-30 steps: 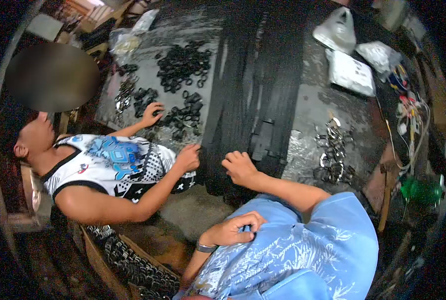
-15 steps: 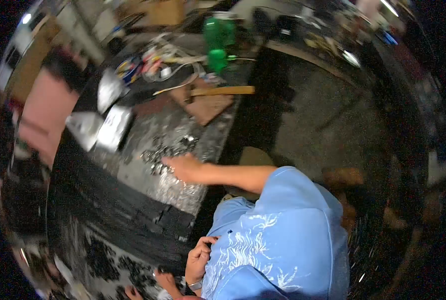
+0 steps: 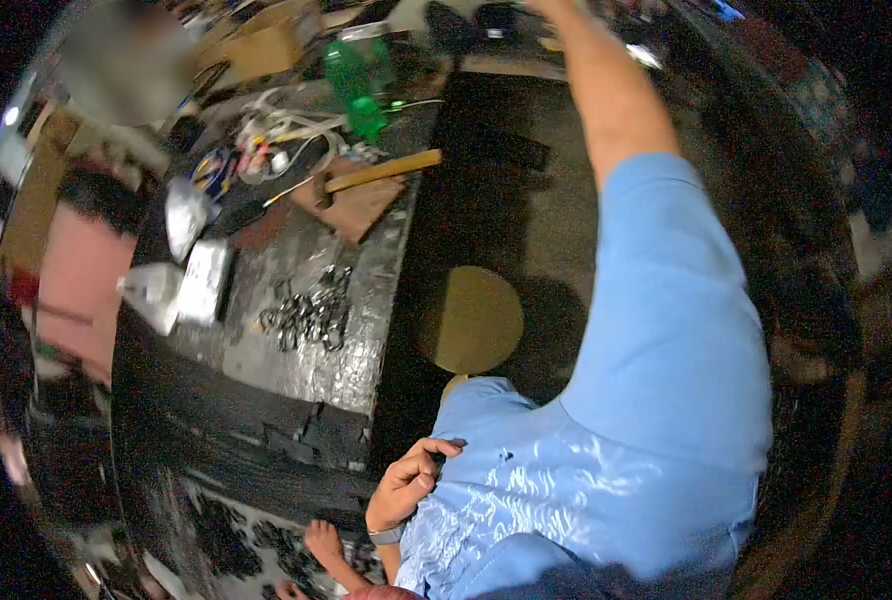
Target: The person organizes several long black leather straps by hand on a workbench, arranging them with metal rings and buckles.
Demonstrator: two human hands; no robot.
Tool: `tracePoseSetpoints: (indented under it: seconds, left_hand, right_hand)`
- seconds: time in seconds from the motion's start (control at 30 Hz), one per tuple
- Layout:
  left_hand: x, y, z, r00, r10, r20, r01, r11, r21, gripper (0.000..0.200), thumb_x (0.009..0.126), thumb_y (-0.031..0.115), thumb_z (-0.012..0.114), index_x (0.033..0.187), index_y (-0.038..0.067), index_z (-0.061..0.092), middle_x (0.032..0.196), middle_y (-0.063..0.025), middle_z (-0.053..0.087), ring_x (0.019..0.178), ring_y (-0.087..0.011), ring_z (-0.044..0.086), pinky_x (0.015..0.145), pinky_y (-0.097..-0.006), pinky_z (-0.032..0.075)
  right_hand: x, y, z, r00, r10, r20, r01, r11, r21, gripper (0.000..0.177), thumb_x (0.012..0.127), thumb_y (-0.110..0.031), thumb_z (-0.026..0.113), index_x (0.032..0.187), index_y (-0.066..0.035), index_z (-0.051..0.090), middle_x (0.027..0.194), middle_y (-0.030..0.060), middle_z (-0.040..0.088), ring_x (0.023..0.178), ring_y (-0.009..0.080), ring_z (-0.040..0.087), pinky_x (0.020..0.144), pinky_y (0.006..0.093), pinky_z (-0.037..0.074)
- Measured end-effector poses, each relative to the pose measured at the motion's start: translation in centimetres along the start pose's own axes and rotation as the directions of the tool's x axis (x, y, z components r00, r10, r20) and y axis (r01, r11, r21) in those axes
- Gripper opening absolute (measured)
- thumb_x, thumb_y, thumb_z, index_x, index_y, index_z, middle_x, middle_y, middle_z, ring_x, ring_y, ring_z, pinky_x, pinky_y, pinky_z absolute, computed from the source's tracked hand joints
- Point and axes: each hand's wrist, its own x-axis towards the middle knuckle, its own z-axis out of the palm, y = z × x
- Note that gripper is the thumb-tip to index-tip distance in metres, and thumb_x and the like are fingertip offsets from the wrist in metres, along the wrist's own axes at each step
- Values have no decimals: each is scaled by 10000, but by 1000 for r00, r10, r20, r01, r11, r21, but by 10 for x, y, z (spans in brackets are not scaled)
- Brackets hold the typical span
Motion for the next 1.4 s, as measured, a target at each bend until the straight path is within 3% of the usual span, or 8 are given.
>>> tracePoseSetpoints:
  seconds: [0.1,0.47,0.5,0.7,0.9,1.03,1.2,1.4]
  left_hand:
    - [-7,-4,-3,999,47,23,-50,991,122,309,977,246,607,773,32,517,1266,-166,561,1128,-195,512,969,-351,392]
    - [-57,-36,21,809,337,-482,-271,941,203,281,981,254,606,833,16,595,1206,-144,622,1078,-226,567,944,-375,426]
    - [-63,-42,22,766,361,-532,-284,932,223,264,979,248,610,854,16,606,1205,-139,623,1085,-227,569,957,-376,425]
    - [-118,-94,75,480,241,-844,-303,948,98,197,979,202,618,1041,19,654,1212,-94,620,1124,-171,563,986,-330,432]
    - [-148,-180,117,501,18,-865,-307,938,-159,265,1012,230,574,1163,23,643,1232,-56,625,1079,-137,580,965,-307,458]
    - [-140,-191,126,605,-64,-794,-228,941,-250,263,1024,228,547,1149,14,636,1261,-83,619,1141,-173,577,997,-331,453]
    - [-97,-187,125,655,-215,-724,-96,927,-362,295,1021,258,557,1185,20,617,1258,-87,624,1118,-178,595,969,-323,463]
    - [21,-161,116,773,-439,-458,272,881,-387,317,1020,283,560,1192,22,619,1184,-72,653,1050,-154,615,942,-316,479]
  right_hand:
    - [30,6,-17,983,-89,159,-21,811,585,629,858,-563,632,1350,-174,586,1319,92,594,1265,286,494,1080,462,341]
    - [-139,-167,269,316,-740,594,664,619,419,442,928,-269,630,1263,17,595,1214,177,652,1080,311,629,976,415,475]
    - [-173,-147,325,446,-787,426,758,585,288,525,873,-253,677,1303,26,560,1243,216,630,1163,340,599,1003,402,448]
    - [-432,-162,273,353,-529,772,622,749,229,575,852,-225,692,1351,15,538,1357,199,581,1244,331,564,1021,389,439]
    - [-540,-2,269,144,-383,913,539,804,252,518,861,-199,695,1320,8,572,901,152,688,704,178,620,600,337,497]
    - [-588,27,169,4,-275,961,508,829,235,588,845,-358,651,1316,-13,574,1228,242,634,1148,404,592,947,442,485]
    - [-588,51,106,173,28,985,464,879,-106,585,886,-405,600,1378,-93,542,1430,158,515,1328,331,474,1069,460,417]
    - [-530,142,79,380,145,913,-208,976,-68,552,932,-365,585,1425,-135,495,1479,148,462,1337,340,461,1075,465,407]
